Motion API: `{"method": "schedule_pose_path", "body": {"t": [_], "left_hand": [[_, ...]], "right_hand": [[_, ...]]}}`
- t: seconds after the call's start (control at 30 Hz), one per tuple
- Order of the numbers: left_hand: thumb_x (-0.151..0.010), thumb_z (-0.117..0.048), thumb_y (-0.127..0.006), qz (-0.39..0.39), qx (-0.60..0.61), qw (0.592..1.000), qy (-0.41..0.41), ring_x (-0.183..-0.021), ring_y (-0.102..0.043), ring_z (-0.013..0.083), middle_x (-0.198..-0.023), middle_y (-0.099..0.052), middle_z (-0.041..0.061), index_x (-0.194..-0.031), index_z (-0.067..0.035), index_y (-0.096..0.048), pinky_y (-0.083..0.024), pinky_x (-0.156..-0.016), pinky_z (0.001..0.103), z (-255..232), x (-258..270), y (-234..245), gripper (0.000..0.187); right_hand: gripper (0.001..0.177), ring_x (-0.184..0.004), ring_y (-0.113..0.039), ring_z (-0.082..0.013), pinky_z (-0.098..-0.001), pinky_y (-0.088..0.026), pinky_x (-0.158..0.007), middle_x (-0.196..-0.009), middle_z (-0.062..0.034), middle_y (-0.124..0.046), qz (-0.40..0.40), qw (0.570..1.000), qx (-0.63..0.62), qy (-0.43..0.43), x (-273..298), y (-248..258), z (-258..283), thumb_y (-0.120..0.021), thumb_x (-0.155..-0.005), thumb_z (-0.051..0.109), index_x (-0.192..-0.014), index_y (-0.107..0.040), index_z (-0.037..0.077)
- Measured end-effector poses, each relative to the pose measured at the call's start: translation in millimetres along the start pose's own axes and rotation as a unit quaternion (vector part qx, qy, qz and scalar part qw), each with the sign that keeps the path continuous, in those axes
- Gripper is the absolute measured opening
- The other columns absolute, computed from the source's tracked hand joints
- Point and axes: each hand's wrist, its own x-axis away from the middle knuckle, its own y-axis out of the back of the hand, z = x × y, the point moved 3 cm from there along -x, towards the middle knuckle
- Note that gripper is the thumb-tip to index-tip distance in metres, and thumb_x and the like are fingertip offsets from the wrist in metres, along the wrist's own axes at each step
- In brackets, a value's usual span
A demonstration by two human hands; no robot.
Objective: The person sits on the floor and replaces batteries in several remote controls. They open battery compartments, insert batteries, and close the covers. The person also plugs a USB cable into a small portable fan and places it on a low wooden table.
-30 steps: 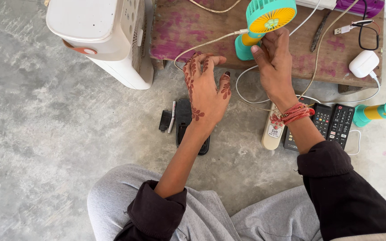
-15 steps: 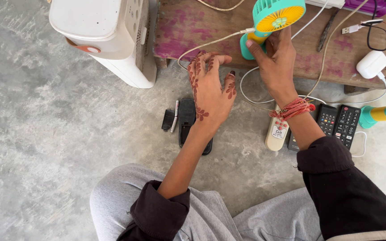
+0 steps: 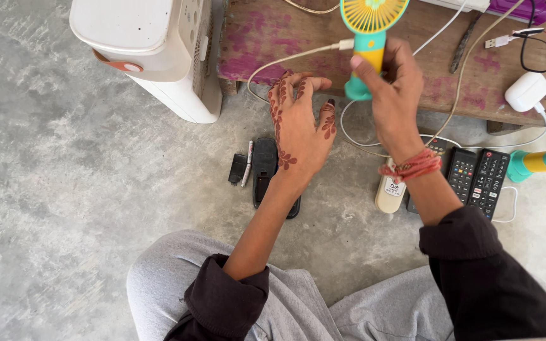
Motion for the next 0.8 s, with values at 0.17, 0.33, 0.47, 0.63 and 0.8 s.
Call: {"method": "schedule_pose_path", "body": {"t": [0.17, 0.33, 0.47, 0.63, 0.8], "left_hand": [[-0.092, -0.008, -0.065, 0.013, 0.053, 0.999, 0.005, -0.122, -0.056, 0.0336, -0.120, -0.066, 0.014, -0.116, -0.005, -0.065, -0.042, -0.109, 0.047, 2, -1, -3, 0.024], [-0.100, -0.009, -0.062, 0.060, 0.184, 0.981, 0.011, -0.103, -0.071, 0.0266, -0.110, -0.072, 0.015, -0.113, -0.001, -0.067, -0.056, -0.091, 0.040, 3, 1, -11, 0.017], [-0.098, -0.010, -0.064, 0.106, 0.207, 0.968, 0.092, -0.087, -0.076, 0.0212, -0.101, -0.075, 0.014, -0.107, 0.000, -0.069, -0.061, -0.076, 0.035, 7, 2, -18, 0.015], [-0.094, -0.011, -0.068, 0.145, 0.205, 0.963, 0.095, -0.089, -0.076, 0.0182, -0.100, -0.077, 0.014, -0.107, 0.002, -0.068, -0.062, -0.079, 0.033, 5, 6, -20, 0.018], [-0.083, -0.008, -0.079, 0.180, 0.199, 0.960, 0.073, -0.092, -0.076, 0.0181, -0.102, -0.076, 0.013, -0.107, 0.002, -0.067, -0.064, -0.082, 0.033, 8, 7, -24, 0.030]], "right_hand": [[0.028, -0.097, -0.068, -0.0104, -0.0280, -0.058, -0.086, -0.109, -0.0042, -0.071, 0.022, 0.995, -0.073, -0.069, 32, -6, 6, -0.074, -0.100, 0.010, -0.123, -0.060, 0.004], [0.037, -0.102, -0.067, -0.0108, -0.0284, -0.055, -0.090, -0.112, -0.0039, -0.070, 0.015, 0.976, -0.175, -0.131, 59, -10, 6, -0.070, -0.100, 0.012, -0.132, -0.053, 0.006], [0.035, -0.106, -0.067, -0.0123, -0.0303, -0.054, -0.092, -0.114, -0.0075, -0.070, 0.006, 0.966, -0.196, -0.167, 68, -4, 3, -0.070, -0.103, 0.014, -0.130, -0.051, 0.005], [0.041, -0.113, -0.060, -0.0090, -0.0298, -0.050, -0.097, -0.123, -0.0009, -0.063, -0.006, 0.961, -0.223, -0.161, 74, 1, 2, -0.064, -0.102, 0.020, -0.140, -0.051, 0.012], [0.031, -0.112, -0.055, -0.0117, -0.0327, -0.045, -0.101, -0.119, -0.0011, -0.059, -0.023, 0.957, -0.229, -0.176, 75, 7, -1, -0.059, -0.100, 0.021, -0.128, -0.055, 0.008]]}}
